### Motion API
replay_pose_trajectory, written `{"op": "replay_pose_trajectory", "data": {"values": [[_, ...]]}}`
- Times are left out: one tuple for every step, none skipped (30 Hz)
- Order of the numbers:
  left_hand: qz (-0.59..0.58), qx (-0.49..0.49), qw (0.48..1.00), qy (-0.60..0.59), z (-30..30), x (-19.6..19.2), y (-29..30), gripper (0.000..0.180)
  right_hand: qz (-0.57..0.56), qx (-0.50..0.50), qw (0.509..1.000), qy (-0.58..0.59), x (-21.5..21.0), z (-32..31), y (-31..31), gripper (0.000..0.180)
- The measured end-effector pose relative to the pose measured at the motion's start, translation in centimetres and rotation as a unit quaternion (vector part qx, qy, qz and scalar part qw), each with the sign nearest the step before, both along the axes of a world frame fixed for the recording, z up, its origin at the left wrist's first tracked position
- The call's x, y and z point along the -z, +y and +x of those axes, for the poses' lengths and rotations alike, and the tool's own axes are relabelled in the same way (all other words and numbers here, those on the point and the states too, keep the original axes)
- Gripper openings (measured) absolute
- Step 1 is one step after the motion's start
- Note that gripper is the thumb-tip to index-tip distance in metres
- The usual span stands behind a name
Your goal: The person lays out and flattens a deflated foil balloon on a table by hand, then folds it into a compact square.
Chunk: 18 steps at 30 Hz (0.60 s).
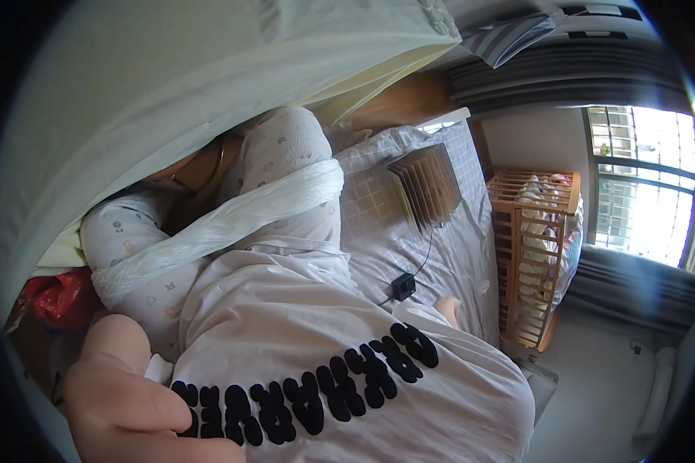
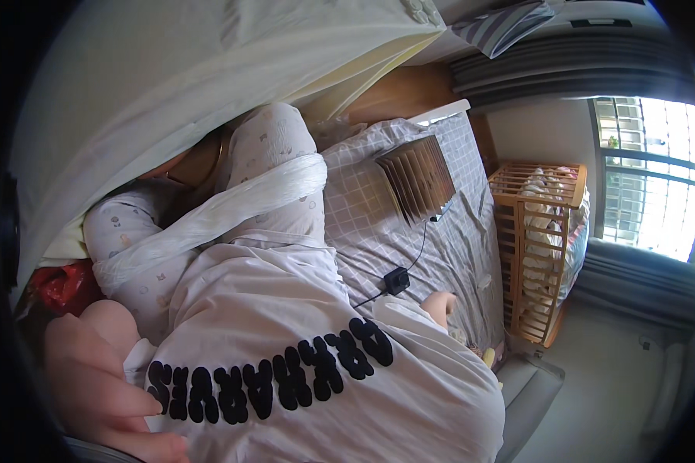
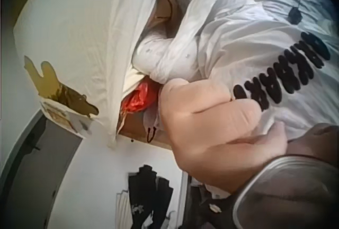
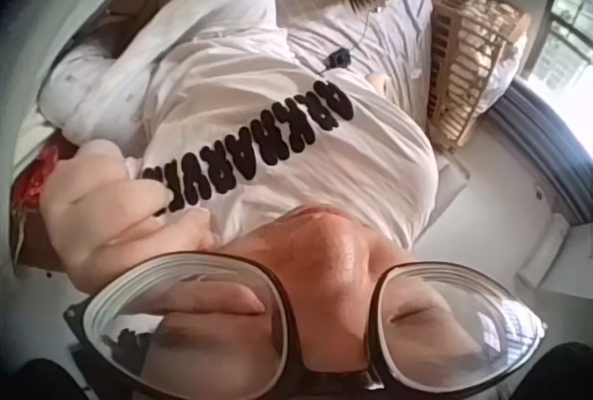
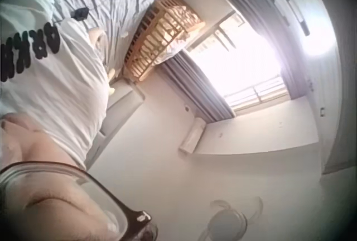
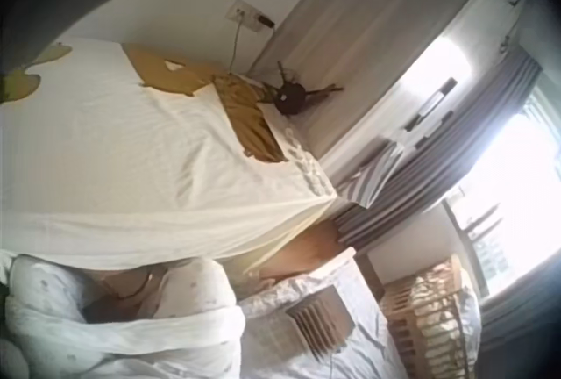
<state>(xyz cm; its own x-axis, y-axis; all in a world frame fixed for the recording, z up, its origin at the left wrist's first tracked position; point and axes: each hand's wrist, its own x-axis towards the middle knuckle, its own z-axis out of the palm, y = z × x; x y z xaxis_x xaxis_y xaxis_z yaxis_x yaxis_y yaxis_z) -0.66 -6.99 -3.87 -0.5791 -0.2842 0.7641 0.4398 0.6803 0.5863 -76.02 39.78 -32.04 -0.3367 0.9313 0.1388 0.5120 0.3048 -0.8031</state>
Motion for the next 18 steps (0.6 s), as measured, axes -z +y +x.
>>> {"op": "replay_pose_trajectory", "data": {"values": [[0.025,0.017,0.998,-0.060,-0.7,-1.0,0.3,0.030,0.014,-0.012,0.999,-0.037,2.8,2.3,-2.1,0.051],[0.054,0.034,0.991,-0.117,-1.7,-1.7,0.5,0.034,0.029,-0.025,0.997,-0.071,5.1,4.9,-4.2,0.051],[0.053,0.030,0.991,-0.118,-1.4,-1.8,0.8,0.034,0.050,-0.042,0.995,-0.080,4.9,5.1,-5.1,0.051],[0.041,-0.002,0.993,-0.111,-1.2,-1.9,1.3,0.035,0.071,-0.059,0.992,-0.088,4.6,5.4,-5.9,0.052],[0.029,-0.033,0.994,-0.104,-0.9,-1.9,1.7,0.036,0.093,-0.075,0.988,-0.095,4.3,5.7,-6.6,0.052],[0.029,-0.035,0.994,-0.101,-0.7,-2.1,2.0,0.036,0.115,-0.091,0.984,-0.101,4.0,5.9,-7.2,0.053],[0.014,-0.066,0.990,-0.127,-0.5,-2.5,2.3,0.037,0.137,-0.106,0.979,-0.107,3.8,6.1,-7.8,0.053],[-0.001,-0.096,0.984,-0.154,-0.4,-2.9,2.7,0.038,0.159,-0.120,0.973,-0.113,3.6,6.3,-8.3,0.054],[-0.001,-0.096,0.983,-0.155,-0.7,-3.5,3.6,0.038,0.180,-0.134,0.967,-0.123,3.5,7.0,-9.0,0.055],[-0.024,-0.179,0.965,-0.189,-0.8,-3.9,4.5,0.036,0.202,-0.144,0.960,-0.128,3.3,7.2,-9.2,0.056],[-0.046,-0.259,0.939,-0.221,-0.9,-4.0,4.8,0.035,0.223,-0.154,0.953,-0.133,3.2,7.4,-9.4,0.056],[-0.046,-0.262,0.938,-0.221,-0.9,-3.8,4.9,0.035,0.244,-0.169,0.945,-0.140,3.2,7.5,-9.9,0.057],[-0.017,-0.298,0.938,-0.176,-0.9,-3.4,4.8,0.040,0.264,-0.183,0.936,-0.147,3.3,7.6,-10.3,0.058],[0.011,-0.331,0.934,-0.130,-0.8,-2.9,4.7,0.051,0.285,-0.196,0.926,-0.153,3.3,7.8,-10.7,0.059],[0.011,-0.331,0.935,-0.129,-0.4,-1.9,3.6,0.051,0.304,-0.208,0.916,-0.160,3.2,8.1,-11.1,0.060],[-0.143,-0.289,0.946,-0.028,0.4,-0.8,1.9,0.039,0.323,-0.223,0.905,-0.165,3.2,8.3,-11.7,0.061],[-0.291,-0.255,0.919,0.072,1.9,0.0,1.9,0.033,0.348,-0.253,0.888,-0.160,4.8,5.4,-11.9,0.062],[-0.297,-0.250,0.919,0.071,1.0,0.4,2.1,0.033,0.341,-0.252,0.891,-0.163,5.7,6.2,-11.7,0.062]]}}
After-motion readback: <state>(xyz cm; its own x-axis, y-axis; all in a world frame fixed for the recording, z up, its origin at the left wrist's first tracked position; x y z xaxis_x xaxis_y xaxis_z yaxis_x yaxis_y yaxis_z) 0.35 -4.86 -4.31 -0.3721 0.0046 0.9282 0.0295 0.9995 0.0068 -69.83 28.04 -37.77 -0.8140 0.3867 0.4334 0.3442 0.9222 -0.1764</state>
